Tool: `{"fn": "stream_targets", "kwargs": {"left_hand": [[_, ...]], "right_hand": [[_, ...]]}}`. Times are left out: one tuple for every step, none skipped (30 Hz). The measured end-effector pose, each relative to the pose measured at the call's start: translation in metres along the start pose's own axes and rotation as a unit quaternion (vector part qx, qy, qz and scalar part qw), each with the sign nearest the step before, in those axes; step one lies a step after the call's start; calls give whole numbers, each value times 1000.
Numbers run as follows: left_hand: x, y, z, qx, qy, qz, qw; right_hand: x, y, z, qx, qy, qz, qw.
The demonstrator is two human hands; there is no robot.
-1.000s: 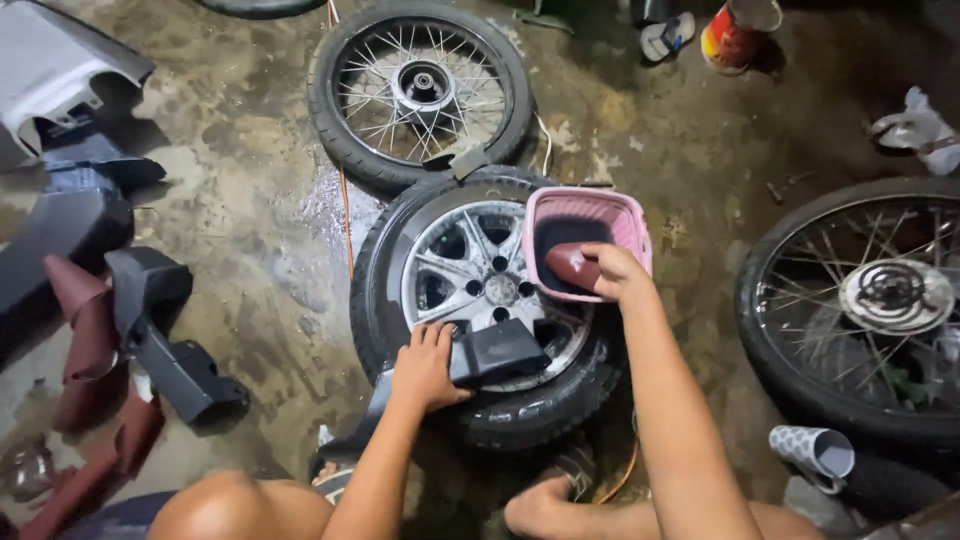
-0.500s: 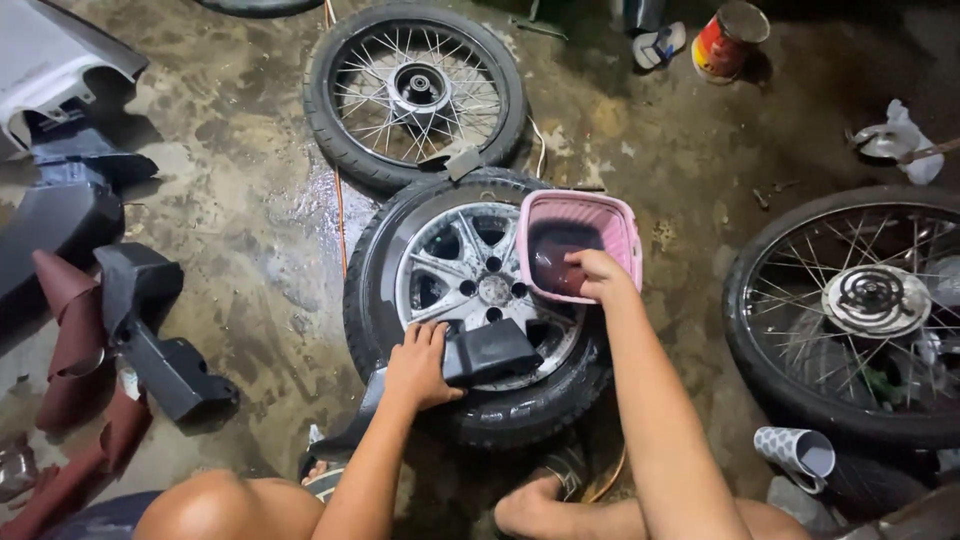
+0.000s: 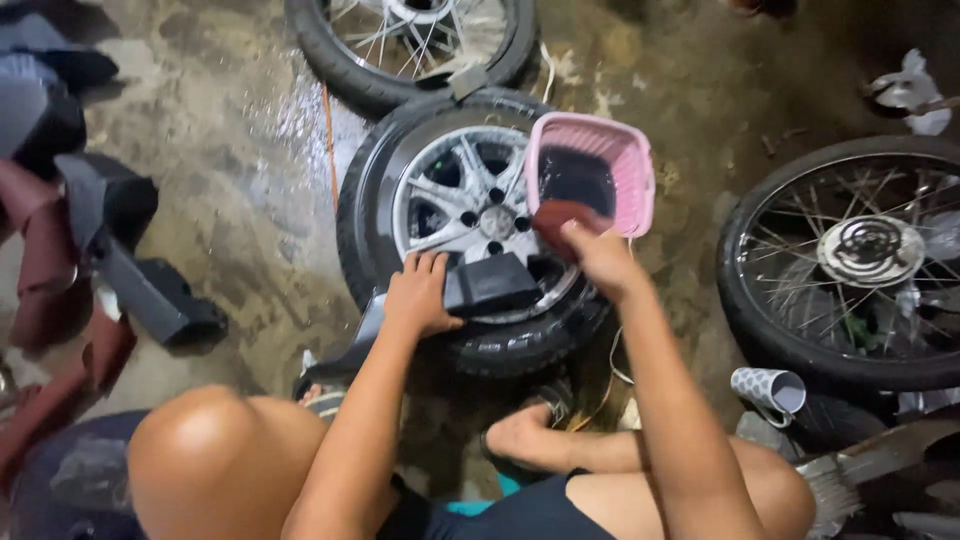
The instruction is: A person is wet-sanding a black plastic motorcycle part on the floor of a workshop.
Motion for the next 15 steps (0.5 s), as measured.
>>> {"fn": "stream_targets", "kwargs": {"left_hand": [[-3, 3, 4, -4, 2, -3, 1000], [-3, 1, 5, 4, 1, -2, 1000], [-2, -1, 6, 11, -1, -1, 1000], [-1, -1, 9, 9, 0, 0, 1000], [0, -2, 10, 13, 1, 2, 1000], [-3, -2, 10, 18, 1, 0, 1000], [-3, 0, 10, 19, 1, -2, 1000], [-3, -1, 9, 19, 3, -1, 1000], [-3, -1, 8, 20, 4, 0, 1000], [-4, -3, 5, 17, 8, -6, 1000], [-4, -6, 4, 13, 10, -7, 1000], [-1, -6, 6, 2, 13, -3, 1000], [-1, 1, 10, -7, 17, -3, 1000], [-1, -1, 6, -11, 14, -6, 1000], [-1, -2, 1, -14, 10, -10, 1000]], "right_hand": [[32, -5, 20, -4, 2, 2, 1000], [60, -10, 38, -29, 31, -63, 997], [88, -14, 55, -54, 60, -128, 989], [118, -24, 77, -54, 61, -126, 989], [136, -27, 100, -14, 195, -286, 938], [155, -29, 130, 25, 318, -436, 841], [149, -9, 130, 23, 317, -438, 841], [142, 10, 131, 8, 346, -438, 830], [136, 28, 132, -8, 374, -437, 818], [133, 13, 129, -15, 374, -439, 817], [131, -3, 126, -17, 390, -416, 821], [136, -15, 123, -20, 407, -386, 828], [135, -13, 127, -27, 408, -380, 830], [128, -22, 127, -33, 440, -350, 826], [120, -30, 126, -39, 471, -319, 822]]}}
Point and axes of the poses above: each hand's wrist, its own y-axis away from the middle knuckle, its own z-axis out of the palm, x = y × z, the point moved 4 cm from there along -y, towards the middle knuckle, and after that the axes turned 4 degrees about z, right-handed, at the moved point
